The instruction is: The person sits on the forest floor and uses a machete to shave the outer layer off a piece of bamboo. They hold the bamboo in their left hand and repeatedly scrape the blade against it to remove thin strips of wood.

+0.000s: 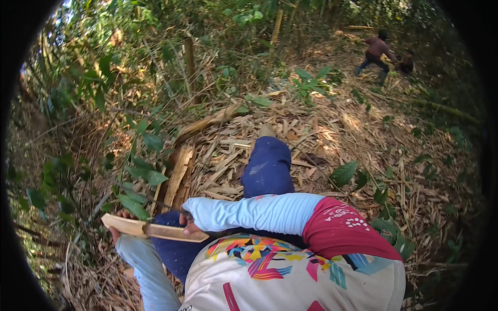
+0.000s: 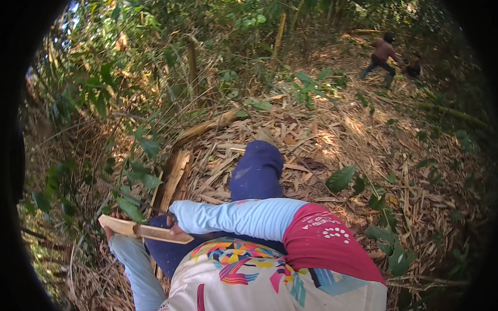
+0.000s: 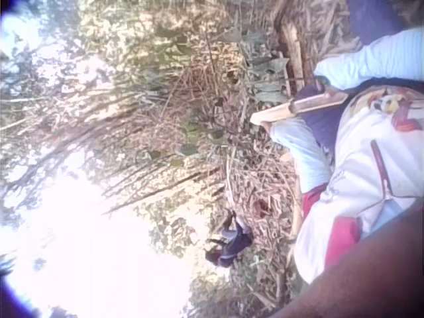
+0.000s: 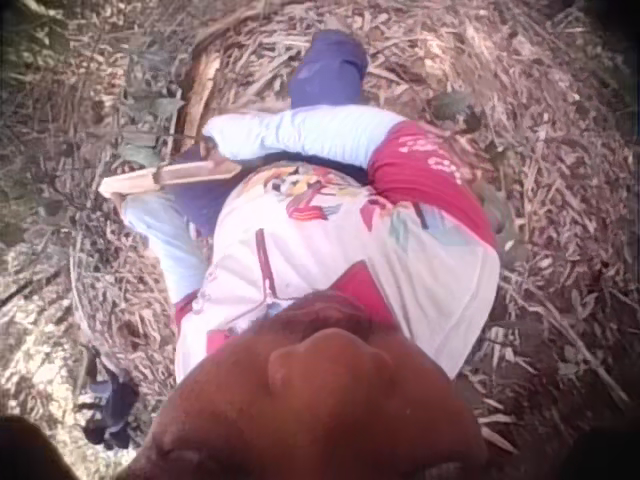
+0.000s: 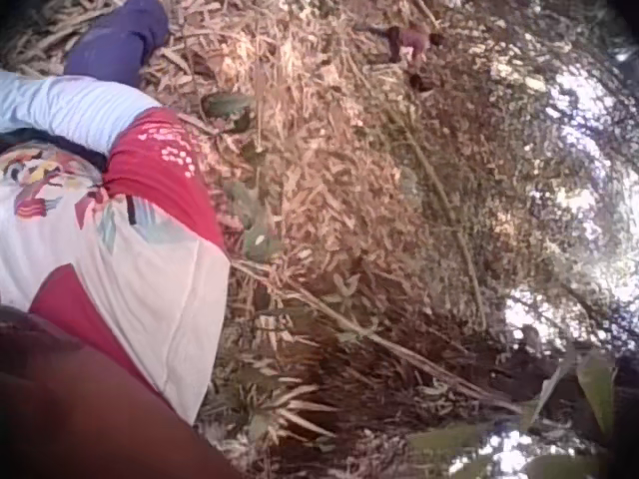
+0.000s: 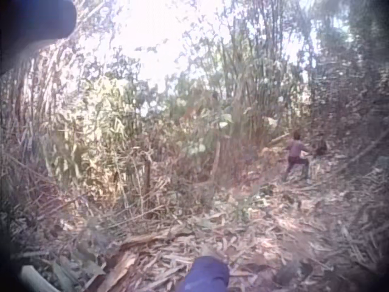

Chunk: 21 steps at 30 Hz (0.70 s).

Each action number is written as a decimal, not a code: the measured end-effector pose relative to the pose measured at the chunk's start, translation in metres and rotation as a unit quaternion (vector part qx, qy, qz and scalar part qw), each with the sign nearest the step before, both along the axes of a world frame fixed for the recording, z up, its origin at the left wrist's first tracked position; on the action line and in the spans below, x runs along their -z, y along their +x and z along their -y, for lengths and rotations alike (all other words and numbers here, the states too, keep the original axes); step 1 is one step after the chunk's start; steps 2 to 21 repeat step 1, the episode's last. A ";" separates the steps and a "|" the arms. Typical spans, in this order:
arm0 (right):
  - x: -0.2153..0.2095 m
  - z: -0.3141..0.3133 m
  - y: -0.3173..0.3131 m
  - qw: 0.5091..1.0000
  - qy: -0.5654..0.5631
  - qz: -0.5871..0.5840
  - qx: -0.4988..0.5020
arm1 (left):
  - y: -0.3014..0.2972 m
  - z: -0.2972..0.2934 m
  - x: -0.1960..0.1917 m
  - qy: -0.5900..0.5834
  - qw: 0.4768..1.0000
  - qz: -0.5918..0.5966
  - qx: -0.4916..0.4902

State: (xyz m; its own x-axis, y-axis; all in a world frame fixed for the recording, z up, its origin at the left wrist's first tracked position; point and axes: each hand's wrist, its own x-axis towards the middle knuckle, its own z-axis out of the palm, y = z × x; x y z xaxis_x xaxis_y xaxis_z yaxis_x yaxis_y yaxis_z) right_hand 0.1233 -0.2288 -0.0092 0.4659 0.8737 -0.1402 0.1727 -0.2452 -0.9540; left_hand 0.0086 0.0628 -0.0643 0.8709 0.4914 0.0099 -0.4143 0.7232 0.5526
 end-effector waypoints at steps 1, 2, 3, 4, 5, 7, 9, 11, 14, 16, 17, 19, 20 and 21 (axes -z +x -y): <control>-0.005 -0.003 -0.001 1.000 -0.010 -0.010 -0.019 | 0.021 0.007 0.002 -0.003 1.000 0.007 0.020; -0.005 -0.003 -0.001 1.000 -0.010 -0.010 -0.019 | 0.021 0.007 0.002 -0.003 1.000 0.007 0.020; -0.005 -0.003 -0.001 1.000 -0.010 -0.010 -0.019 | 0.021 0.007 0.002 -0.003 1.000 0.007 0.020; -0.005 -0.003 -0.001 1.000 -0.010 -0.010 -0.019 | 0.021 0.007 0.002 -0.003 1.000 0.007 0.020; -0.005 -0.003 -0.001 1.000 -0.010 -0.010 -0.019 | 0.021 0.007 0.002 -0.003 1.000 0.007 0.020; -0.005 -0.003 -0.001 1.000 -0.010 -0.010 -0.019 | 0.021 0.007 0.002 -0.003 1.000 0.007 0.020; -0.005 -0.003 -0.001 1.000 -0.010 -0.010 -0.019 | 0.021 0.007 0.002 -0.003 1.000 0.007 0.020; -0.005 -0.003 -0.001 1.000 -0.010 -0.010 -0.019 | 0.021 0.007 0.002 -0.003 1.000 0.007 0.020; -0.005 -0.003 -0.001 1.000 -0.010 -0.010 -0.019 | 0.021 0.007 0.002 -0.003 1.000 0.007 0.020; -0.005 -0.003 -0.001 1.000 -0.010 -0.010 -0.019 | 0.021 0.007 0.002 -0.003 1.000 0.007 0.020; -0.005 -0.003 -0.001 1.000 -0.010 -0.010 -0.019 | 0.021 0.007 0.002 -0.003 1.000 0.007 0.020; -0.005 -0.003 -0.001 1.000 -0.010 -0.010 -0.019 | 0.021 0.007 0.002 -0.003 1.000 0.007 0.020; -0.005 -0.003 -0.001 1.000 -0.010 -0.010 -0.019 | 0.021 0.007 0.002 -0.003 1.000 0.007 0.020; -0.005 -0.003 -0.001 1.000 -0.010 -0.010 -0.019 | 0.021 0.007 0.002 -0.003 1.000 0.007 0.020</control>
